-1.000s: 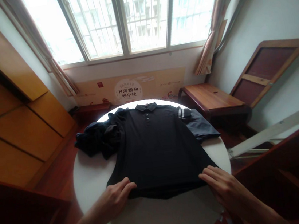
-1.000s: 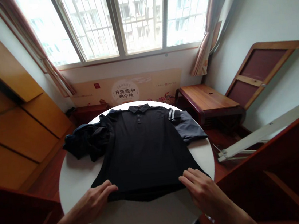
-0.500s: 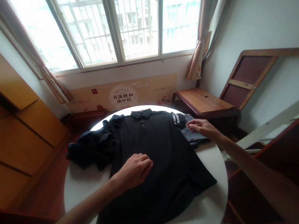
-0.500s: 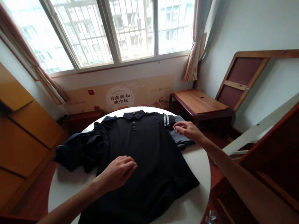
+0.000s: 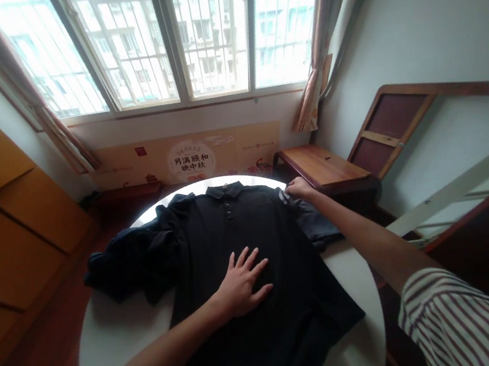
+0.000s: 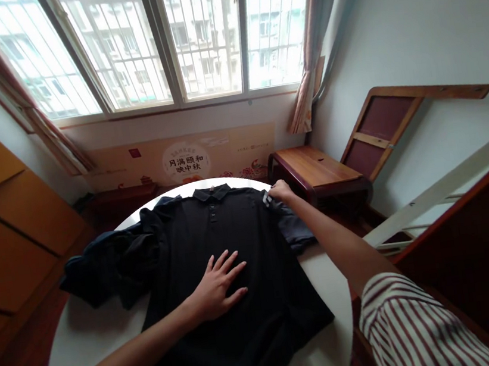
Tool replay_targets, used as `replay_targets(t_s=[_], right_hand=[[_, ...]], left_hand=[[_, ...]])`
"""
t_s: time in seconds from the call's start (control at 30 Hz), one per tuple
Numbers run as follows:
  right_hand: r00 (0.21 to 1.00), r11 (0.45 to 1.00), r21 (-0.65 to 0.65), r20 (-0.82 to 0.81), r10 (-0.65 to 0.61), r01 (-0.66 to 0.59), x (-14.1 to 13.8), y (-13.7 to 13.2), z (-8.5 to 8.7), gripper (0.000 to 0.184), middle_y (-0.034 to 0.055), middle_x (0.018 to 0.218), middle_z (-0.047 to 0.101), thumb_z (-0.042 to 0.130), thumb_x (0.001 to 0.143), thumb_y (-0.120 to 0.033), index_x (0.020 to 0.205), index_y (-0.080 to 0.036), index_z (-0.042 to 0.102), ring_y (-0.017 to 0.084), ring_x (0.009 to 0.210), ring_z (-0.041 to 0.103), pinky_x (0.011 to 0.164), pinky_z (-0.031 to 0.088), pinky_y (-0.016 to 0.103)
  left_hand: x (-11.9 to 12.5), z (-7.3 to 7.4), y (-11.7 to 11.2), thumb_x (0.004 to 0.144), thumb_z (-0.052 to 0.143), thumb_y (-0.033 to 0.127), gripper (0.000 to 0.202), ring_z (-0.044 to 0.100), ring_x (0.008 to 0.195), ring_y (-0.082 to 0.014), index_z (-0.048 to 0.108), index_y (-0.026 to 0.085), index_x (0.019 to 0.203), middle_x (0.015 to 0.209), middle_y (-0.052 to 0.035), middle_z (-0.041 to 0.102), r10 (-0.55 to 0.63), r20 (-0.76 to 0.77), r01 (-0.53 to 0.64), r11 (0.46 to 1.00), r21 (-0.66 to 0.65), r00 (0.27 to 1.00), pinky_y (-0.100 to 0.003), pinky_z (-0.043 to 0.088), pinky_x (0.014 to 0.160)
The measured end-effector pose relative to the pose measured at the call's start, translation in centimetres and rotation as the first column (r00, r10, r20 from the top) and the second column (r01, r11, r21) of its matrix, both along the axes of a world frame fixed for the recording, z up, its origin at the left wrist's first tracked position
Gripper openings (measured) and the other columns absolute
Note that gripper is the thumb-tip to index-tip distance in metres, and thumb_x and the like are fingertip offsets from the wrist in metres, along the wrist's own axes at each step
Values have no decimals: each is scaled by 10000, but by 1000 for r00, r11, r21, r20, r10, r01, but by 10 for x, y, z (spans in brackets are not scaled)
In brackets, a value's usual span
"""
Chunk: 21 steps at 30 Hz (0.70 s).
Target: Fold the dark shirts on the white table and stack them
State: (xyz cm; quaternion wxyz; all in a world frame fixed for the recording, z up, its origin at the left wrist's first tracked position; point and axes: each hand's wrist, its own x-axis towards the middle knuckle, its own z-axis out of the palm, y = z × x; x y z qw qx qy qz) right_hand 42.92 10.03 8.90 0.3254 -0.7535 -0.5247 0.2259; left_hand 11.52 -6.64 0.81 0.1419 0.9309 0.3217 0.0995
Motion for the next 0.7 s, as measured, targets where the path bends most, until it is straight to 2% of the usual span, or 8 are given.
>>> replay_targets(t_s=[0.13, 0.23, 0.3, 0.43, 0.53, 0.63, 0.7], right_hand=[[984, 979, 122, 98, 150, -161, -26, -3, 10, 332, 41, 778, 662, 732, 661, -195, 985, -135, 694, 177, 780, 618, 704, 477, 243], [906, 913, 60, 172, 388, -403, -42, -6, 11, 241, -4, 680, 640, 733, 704, -328, 871, -154, 726, 138, 675, 587, 634, 441, 214], [867, 891, -4, 228, 442, -453, -45, -1, 9, 245, 6, 652, 642, 688, 769, -384, 787, -143, 726, 131, 643, 588, 616, 433, 211], [911, 958, -27, 303, 280, -285, -36, 30, 3, 184, 78, 767, 694, 658, 813, -274, 821, -103, 726, 165, 742, 638, 695, 466, 226], [932, 987, -51, 325, 161, -153, -30, 60, -5, 234, 130, 814, 701, 648, 834, -278, 891, -61, 714, 194, 769, 656, 725, 498, 265], [937, 988, -108, 321, 137, -108, -34, 83, -17, 301, 145, 792, 698, 711, 797, -316, 901, -35, 702, 204, 703, 662, 691, 523, 288], [931, 988, -111, 339, 139, -107, -38, 93, -27, 297, 164, 867, 702, 732, 773, -263, 951, -28, 694, 220, 762, 673, 722, 523, 287]], left_hand=[[1, 0, 1, 934, 450, 587, 657, 178, 1465, -374, 347, 283, 1506, 1601, -108, 238, 4, 14, -4, 1000, 6, 1000, -684, 150, 1127], [1, 0, 0, 932, 457, 582, 655, 180, 1464, -373, 352, 281, 1504, 1600, -110, 242, 6, 23, -6, 1000, 4, 1000, -680, 151, 1130], [1, 0, -1, 931, 457, 577, 656, 179, 1465, -372, 345, 281, 1506, 1600, -109, 242, 8, 25, -8, 1000, 6, 1000, -681, 151, 1131], [2, 1, -2, 928, 457, 576, 659, 168, 1468, -372, 340, 282, 1507, 1603, -108, 233, 11, 20, -11, 1000, 3, 1000, -685, 152, 1129], [2, 3, -3, 927, 455, 575, 659, 171, 1466, -376, 348, 275, 1504, 1601, -114, 235, 11, 23, -11, 1000, 0, 1000, -693, 151, 1124], [2, 5, -3, 927, 457, 571, 660, 179, 1462, -382, 350, 273, 1506, 1600, -116, 236, 11, 27, -11, 1000, -6, 1000, -694, 153, 1124], [2, 5, -3, 927, 455, 574, 665, 183, 1461, -384, 342, 275, 1510, 1601, -114, 233, 12, 25, -12, 1000, -14, 1000, -690, 157, 1126]])
